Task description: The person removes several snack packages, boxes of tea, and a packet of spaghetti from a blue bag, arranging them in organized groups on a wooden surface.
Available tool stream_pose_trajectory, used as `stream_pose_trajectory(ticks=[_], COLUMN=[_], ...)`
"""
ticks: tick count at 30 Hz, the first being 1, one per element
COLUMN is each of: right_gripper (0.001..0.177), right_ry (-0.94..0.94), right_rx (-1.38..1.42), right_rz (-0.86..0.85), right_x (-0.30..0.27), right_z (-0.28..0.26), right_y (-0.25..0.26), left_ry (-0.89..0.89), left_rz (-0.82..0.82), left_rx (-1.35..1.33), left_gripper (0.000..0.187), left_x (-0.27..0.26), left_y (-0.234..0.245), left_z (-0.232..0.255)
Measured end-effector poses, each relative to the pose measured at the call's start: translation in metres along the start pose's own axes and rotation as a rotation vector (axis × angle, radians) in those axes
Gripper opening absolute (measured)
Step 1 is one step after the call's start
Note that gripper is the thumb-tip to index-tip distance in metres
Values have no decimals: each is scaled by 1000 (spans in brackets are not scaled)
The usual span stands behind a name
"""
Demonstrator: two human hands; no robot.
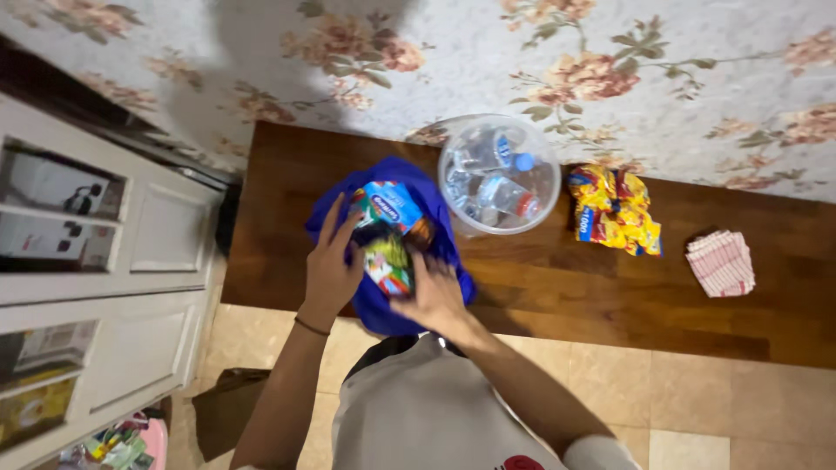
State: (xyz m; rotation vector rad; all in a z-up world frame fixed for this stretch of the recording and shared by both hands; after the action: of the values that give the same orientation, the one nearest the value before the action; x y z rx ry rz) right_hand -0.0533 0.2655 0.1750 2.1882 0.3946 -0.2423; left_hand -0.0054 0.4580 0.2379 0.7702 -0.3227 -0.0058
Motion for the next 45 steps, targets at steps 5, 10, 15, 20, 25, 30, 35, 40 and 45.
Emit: stream_pose_trajectory(ticks=[5,10,15,20,25,30,35,40,45], right_gripper=[97,92,90,90,91,113,132,140,139], right_ry=[154,123,-151,15,119,-177,-229,-260,-253], right_rx=[610,935,584,284,216,14,6,6,1], right_rz=[183,365,612,546,655,650,552,404,361], right_x=[-69,-108,-115,-117,-84,-50,-33,-14,-6], right_z=[62,147,204,241,321,395,421,433,438], right_y=[11,23,59,70,96,129,137,148,149], left_ry=[-155,-136,91,212,264,556,574,630,648], left_rz=[184,177,-356,-235,-74,-31,41,-8,-104], left_rx=[52,34,-624,-825,-830,-912,-975,-947,-496], left_gripper=[32,27,65,64,56,56,55,55,59], left_x=[-13,-38,-86,-94,-80,-64,-46,-19,-4], left_y=[-15,-72,-196,-313,-403,-471,-506,-520,-512], left_z=[20,53,136,128,73,54,42,33,41])
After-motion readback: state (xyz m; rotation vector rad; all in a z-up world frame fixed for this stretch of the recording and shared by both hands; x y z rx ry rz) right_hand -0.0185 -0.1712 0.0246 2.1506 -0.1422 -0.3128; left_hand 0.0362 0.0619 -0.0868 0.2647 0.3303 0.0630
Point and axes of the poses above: each hand's wrist, its own x-axis towards the middle knuckle, its own y-axis out of the back of the hand, z = x × y, the point moved 2 cm from there along x, towards the middle knuckle, and after that the axes turned 2 degrees about x, right-handed, at the moved point
